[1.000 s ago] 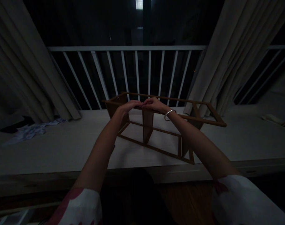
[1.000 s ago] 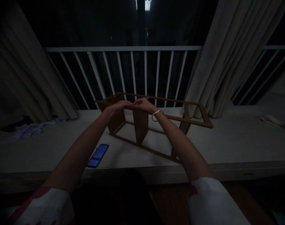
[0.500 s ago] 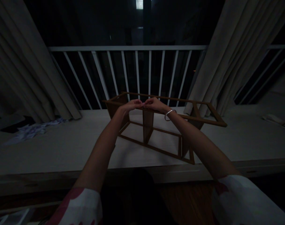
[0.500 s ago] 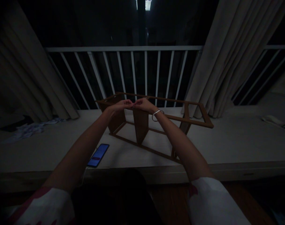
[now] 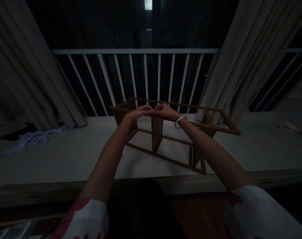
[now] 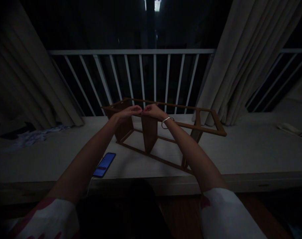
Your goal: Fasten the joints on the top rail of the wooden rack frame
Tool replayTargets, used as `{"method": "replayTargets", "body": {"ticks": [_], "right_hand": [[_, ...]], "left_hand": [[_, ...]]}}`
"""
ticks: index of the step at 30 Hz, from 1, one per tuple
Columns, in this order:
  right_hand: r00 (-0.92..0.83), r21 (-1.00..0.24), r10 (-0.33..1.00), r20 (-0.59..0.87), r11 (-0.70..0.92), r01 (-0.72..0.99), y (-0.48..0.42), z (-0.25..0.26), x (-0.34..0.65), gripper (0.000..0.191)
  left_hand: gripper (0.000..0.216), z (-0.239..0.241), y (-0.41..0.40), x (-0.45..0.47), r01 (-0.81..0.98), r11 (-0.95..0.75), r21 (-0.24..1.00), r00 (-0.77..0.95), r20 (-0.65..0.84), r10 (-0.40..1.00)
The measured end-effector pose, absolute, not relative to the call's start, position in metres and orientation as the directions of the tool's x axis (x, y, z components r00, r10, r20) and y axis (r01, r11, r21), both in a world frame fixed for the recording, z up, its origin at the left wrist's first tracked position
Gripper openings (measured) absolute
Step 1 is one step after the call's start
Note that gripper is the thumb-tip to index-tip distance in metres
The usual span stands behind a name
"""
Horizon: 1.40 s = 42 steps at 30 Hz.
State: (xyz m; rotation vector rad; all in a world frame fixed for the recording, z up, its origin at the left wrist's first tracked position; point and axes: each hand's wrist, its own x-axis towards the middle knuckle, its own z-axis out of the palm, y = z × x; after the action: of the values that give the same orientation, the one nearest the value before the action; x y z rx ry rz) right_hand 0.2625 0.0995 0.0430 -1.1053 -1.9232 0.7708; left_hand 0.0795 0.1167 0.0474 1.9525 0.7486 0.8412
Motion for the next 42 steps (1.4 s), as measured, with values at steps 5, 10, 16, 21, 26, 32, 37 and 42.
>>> {"method": "replayTargets", "body": {"ticks": [5,10,16,21,26,32,37,42], "right_hand": [[-0.318,-0.808,0.895,0.313,0.427,0.407,0.100,0.042,0.262,0.026],[-0.352,-0.819,0.888,0.297,0.426,0.384,0.101,0.042,0.263,0.025],[-0.379,-0.838,0.883,0.278,0.416,0.354,0.101,0.042,0.264,0.026],[-0.320,-0.860,0.903,0.286,0.389,0.330,0.107,0.040,0.266,0.029],[-0.260,-0.878,0.923,0.283,0.358,0.318,0.106,0.042,0.265,0.026],[-0.294,-0.864,0.905,0.309,0.396,0.311,0.102,0.046,0.263,0.024],[-0.341,-0.861,0.881,0.327,0.427,0.277,0.092,0.051,0.261,0.032],[-0.383,-0.875,0.866,0.320,0.426,0.231,0.086,0.054,0.259,0.033]], "left_hand": [[0.032,0.048,0.114,0.080,0.176,-0.448,0.876,0.607,0.261,0.750],[0.030,0.048,0.116,0.080,0.177,-0.433,0.884,0.602,0.251,0.758],[0.028,0.048,0.116,0.080,0.171,-0.445,0.879,0.609,0.261,0.749],[0.028,0.045,0.120,0.080,0.177,-0.433,0.884,0.585,0.260,0.768],[0.030,0.045,0.119,0.079,0.154,-0.433,0.888,0.603,0.263,0.753],[0.031,0.047,0.119,0.078,0.151,-0.447,0.882,0.639,0.258,0.725],[0.030,0.044,0.124,0.078,0.121,-0.439,0.890,0.653,0.262,0.711],[0.029,0.045,0.124,0.076,0.158,-0.454,0.877,0.638,0.260,0.725]]}}
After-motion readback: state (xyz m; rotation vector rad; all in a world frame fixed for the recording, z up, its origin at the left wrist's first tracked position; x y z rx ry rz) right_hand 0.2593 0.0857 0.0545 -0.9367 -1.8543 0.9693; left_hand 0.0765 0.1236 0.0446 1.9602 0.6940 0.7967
